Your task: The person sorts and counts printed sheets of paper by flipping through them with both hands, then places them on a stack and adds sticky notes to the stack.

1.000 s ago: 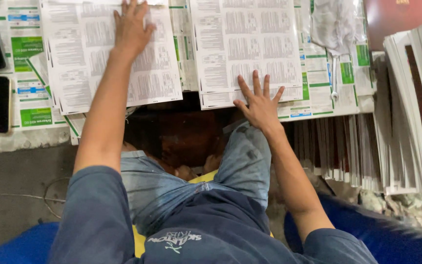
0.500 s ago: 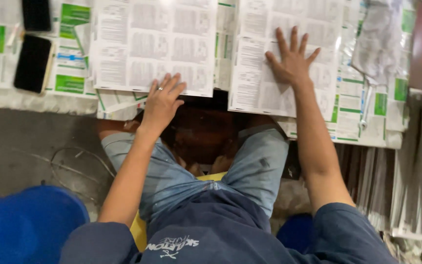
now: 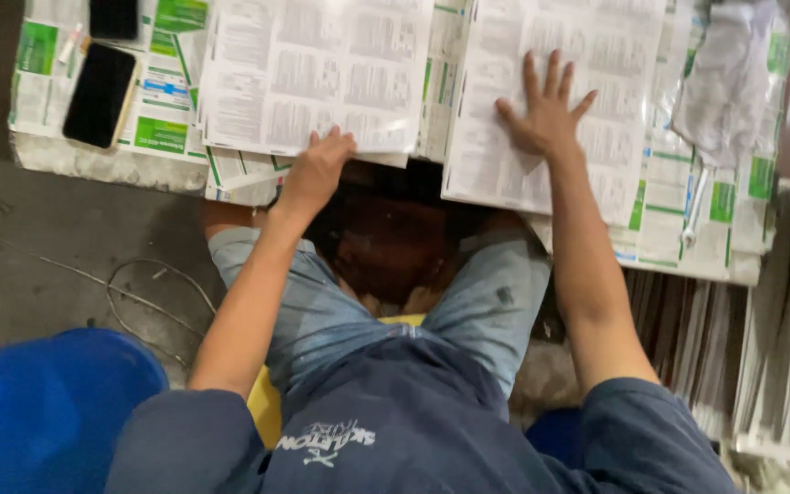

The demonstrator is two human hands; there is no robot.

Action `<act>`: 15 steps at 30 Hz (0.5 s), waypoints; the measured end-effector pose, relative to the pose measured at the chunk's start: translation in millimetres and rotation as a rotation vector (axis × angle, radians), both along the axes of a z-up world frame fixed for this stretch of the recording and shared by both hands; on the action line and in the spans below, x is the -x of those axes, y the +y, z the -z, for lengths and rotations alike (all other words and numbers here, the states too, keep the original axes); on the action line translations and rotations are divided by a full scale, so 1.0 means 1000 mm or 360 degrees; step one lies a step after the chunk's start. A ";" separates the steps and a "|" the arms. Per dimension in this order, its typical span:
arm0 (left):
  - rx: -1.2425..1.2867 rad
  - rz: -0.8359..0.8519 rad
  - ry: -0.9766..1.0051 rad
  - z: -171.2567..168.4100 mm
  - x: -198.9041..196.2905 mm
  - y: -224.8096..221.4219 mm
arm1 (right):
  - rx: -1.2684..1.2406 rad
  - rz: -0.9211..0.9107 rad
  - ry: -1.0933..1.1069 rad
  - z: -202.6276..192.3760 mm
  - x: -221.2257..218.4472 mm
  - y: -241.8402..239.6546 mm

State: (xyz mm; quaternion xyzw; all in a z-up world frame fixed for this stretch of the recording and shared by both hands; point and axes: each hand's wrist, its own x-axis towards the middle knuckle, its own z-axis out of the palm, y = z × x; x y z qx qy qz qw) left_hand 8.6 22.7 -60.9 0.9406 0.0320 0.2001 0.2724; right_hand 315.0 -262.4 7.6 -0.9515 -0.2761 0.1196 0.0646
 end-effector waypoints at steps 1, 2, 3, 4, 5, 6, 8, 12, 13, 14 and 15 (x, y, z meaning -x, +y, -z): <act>0.0042 -0.0020 -0.0092 0.008 0.000 0.000 | -0.0014 -0.0091 -0.0048 0.008 0.018 -0.012; 0.0056 0.0008 -0.0070 -0.003 0.004 -0.003 | -0.0002 -0.0062 -0.0027 0.013 0.045 -0.028; 0.0167 -0.0097 -0.0121 -0.015 0.007 -0.007 | -0.0018 -0.0163 -0.0067 0.018 0.073 -0.043; 0.0271 -0.0199 -0.0198 -0.028 -0.001 -0.007 | -0.0042 -0.0262 -0.0135 0.018 0.091 -0.055; 0.0277 -0.0169 -0.0202 -0.035 -0.002 -0.005 | -0.0036 -0.0232 -0.0142 0.012 0.101 -0.062; 0.0381 -0.0259 -0.0177 -0.041 0.000 -0.005 | -0.0067 -0.0285 -0.0124 0.008 0.114 -0.069; 0.0491 -0.0324 -0.0140 -0.050 0.001 -0.002 | -0.0092 -0.0311 -0.0102 0.004 0.132 -0.082; 0.0883 -0.0407 0.0099 -0.064 -0.009 0.021 | -0.0128 -0.0377 -0.0234 -0.011 0.136 -0.087; 0.1021 -0.0363 0.0243 -0.067 -0.010 0.028 | -0.0114 -0.0417 -0.0287 -0.017 0.135 -0.085; 0.1013 -0.0360 0.0246 -0.067 -0.011 0.033 | -0.0121 -0.0411 -0.0287 -0.018 0.129 -0.087; 0.1033 -0.0359 0.0329 -0.068 -0.012 0.038 | -0.0152 -0.0508 -0.0319 -0.019 0.123 -0.088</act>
